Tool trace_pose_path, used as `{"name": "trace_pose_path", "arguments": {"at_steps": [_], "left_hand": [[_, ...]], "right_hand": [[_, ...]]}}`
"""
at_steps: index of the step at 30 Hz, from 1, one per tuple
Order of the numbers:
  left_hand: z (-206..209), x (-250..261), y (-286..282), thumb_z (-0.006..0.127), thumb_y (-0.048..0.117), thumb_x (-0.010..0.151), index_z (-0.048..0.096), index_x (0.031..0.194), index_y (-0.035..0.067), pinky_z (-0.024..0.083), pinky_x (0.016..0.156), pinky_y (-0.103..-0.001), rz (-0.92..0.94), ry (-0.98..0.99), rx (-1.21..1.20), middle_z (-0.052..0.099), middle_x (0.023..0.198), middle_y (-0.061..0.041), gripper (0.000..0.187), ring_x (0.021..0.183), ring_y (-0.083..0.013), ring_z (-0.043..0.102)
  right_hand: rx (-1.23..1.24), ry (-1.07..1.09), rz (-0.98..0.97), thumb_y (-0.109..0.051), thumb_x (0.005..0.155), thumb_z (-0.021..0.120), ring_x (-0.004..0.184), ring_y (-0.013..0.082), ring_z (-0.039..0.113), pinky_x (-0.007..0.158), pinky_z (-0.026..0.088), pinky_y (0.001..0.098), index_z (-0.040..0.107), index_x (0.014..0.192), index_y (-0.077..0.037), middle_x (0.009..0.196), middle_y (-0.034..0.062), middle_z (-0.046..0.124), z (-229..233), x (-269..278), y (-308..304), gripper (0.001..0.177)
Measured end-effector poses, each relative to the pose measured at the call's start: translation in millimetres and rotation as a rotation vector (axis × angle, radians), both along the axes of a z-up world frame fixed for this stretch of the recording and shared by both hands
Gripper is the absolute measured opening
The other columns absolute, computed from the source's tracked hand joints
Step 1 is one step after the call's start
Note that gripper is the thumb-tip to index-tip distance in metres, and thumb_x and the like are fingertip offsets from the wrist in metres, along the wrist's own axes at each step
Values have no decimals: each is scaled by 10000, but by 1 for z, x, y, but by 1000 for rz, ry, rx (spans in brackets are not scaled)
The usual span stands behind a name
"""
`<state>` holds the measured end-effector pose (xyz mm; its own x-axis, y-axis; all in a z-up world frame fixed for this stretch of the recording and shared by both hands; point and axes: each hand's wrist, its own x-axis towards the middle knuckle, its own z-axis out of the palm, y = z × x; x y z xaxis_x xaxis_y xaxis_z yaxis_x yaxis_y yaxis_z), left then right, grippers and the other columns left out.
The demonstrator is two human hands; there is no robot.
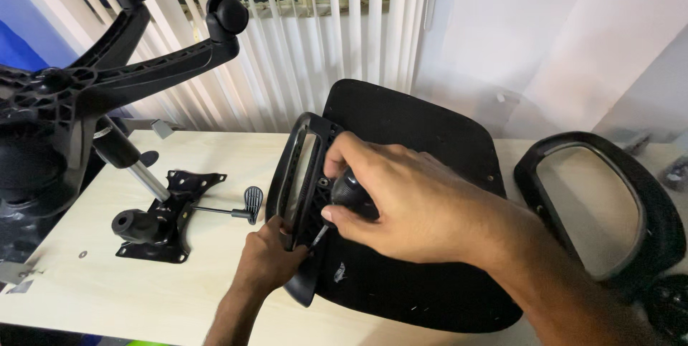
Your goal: The person uses a screwdriver to tighten screws into a black plastic frame attached to the underside of an office chair seat. The person holds the frame steady with one hand while turning the screwdriver with the other, working on multiple screw holes along the frame.
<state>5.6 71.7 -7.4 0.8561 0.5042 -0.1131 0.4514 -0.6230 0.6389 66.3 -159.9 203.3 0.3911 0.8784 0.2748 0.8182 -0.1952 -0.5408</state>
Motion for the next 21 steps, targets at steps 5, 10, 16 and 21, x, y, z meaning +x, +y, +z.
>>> {"name": "trace_pose_path", "arguments": {"at_steps": [5, 10, 16, 21], "left_hand": [[4, 0, -1, 866, 181, 701, 646, 1075, 23, 631, 668, -377, -12, 21, -11, 782, 805, -189, 461, 729, -288, 798], [7, 3, 0, 884, 168, 698, 649, 1075, 19, 634, 690, -367, -7, 55, -40, 782, 826, -195, 469, 751, -285, 796], [11, 7, 1, 849, 131, 735, 628, 1103, -11, 666, 634, -369, -37, 89, -64, 768, 895, -221, 453, 752, -293, 806], [5, 11, 5, 852, 124, 733, 616, 1101, -20, 652, 628, -380, -52, 109, -50, 763, 877, -243, 461, 744, -314, 802]], "right_hand": [[-249, 167, -189, -251, 897, 649, 629, 154, 745, 524, 573, 339, 426, 1274, -125, 813, 89, 723, 0, -6, 3, 456], [-246, 41, -274, -350, 934, 680, 481, 165, 696, 443, 515, 356, 505, 1238, -136, 594, 65, 687, 4, -6, 5, 410], [-271, 1, -330, -431, 886, 733, 385, 144, 641, 382, 471, 333, 598, 1054, -100, 465, 46, 631, 1, 3, -2, 395], [-220, 10, -301, -455, 872, 758, 357, 146, 608, 373, 433, 343, 599, 1019, -103, 445, 45, 625, -2, 5, -3, 413]]}}
